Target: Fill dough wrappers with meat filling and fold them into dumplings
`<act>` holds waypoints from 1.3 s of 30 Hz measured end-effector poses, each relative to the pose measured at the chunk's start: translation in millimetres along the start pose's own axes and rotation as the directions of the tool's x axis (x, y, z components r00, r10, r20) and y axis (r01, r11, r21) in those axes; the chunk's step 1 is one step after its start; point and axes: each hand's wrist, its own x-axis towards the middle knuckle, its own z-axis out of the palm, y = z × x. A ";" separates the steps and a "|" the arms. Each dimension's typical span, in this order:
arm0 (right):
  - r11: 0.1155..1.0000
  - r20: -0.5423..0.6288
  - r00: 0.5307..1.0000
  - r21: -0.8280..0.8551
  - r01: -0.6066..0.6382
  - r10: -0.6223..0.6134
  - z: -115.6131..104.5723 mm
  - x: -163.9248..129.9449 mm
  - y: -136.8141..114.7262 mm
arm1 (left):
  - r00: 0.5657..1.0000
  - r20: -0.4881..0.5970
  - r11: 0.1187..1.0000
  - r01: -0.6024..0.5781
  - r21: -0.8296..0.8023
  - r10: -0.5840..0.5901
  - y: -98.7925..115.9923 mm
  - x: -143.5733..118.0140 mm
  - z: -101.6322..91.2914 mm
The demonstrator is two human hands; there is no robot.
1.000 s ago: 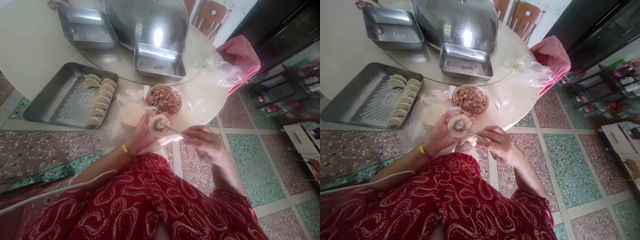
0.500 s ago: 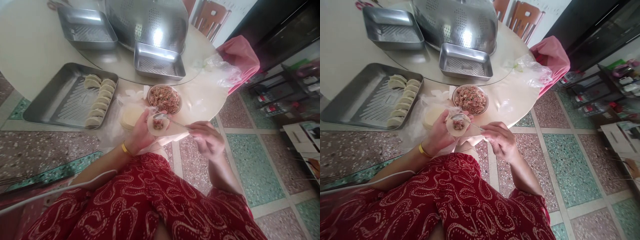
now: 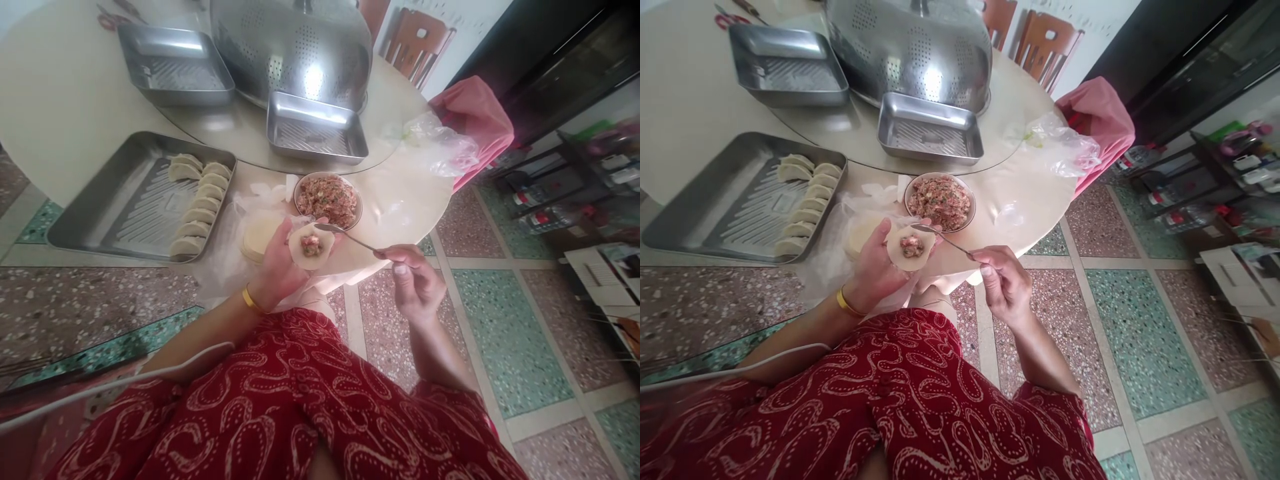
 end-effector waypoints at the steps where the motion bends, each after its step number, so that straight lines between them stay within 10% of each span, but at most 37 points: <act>1: 0.998 -0.050 0.997 0.022 -0.065 0.066 0.4 -0.4 -0.2 | 1.000 -0.002 1.000 -0.009 -0.001 0.009 0.1 0.2 0.2; 9: 0.778 -0.063 0.833 0.404 -0.482 0.549 -3.0 14.7 9.3 | 1.000 0.008 1.000 -0.023 -0.013 0.023 -2.4 -0.3 2.0; 16: 0.686 -0.006 0.750 0.408 -0.602 0.662 0.8 27.0 20.9 | 0.997 0.039 0.995 0.062 0.071 -0.065 -7.6 -0.9 -4.6; 27: 0.726 0.034 0.789 0.368 -0.580 0.613 -0.8 39.4 18.5 | 0.993 0.030 0.990 0.115 0.075 -0.118 -7.3 -0.1 -5.3; 39: 0.976 -0.138 0.966 0.062 -0.210 0.217 -4.8 26.9 10.5 | 0.993 -0.012 0.993 0.115 -0.029 -0.116 -0.5 4.0 -6.2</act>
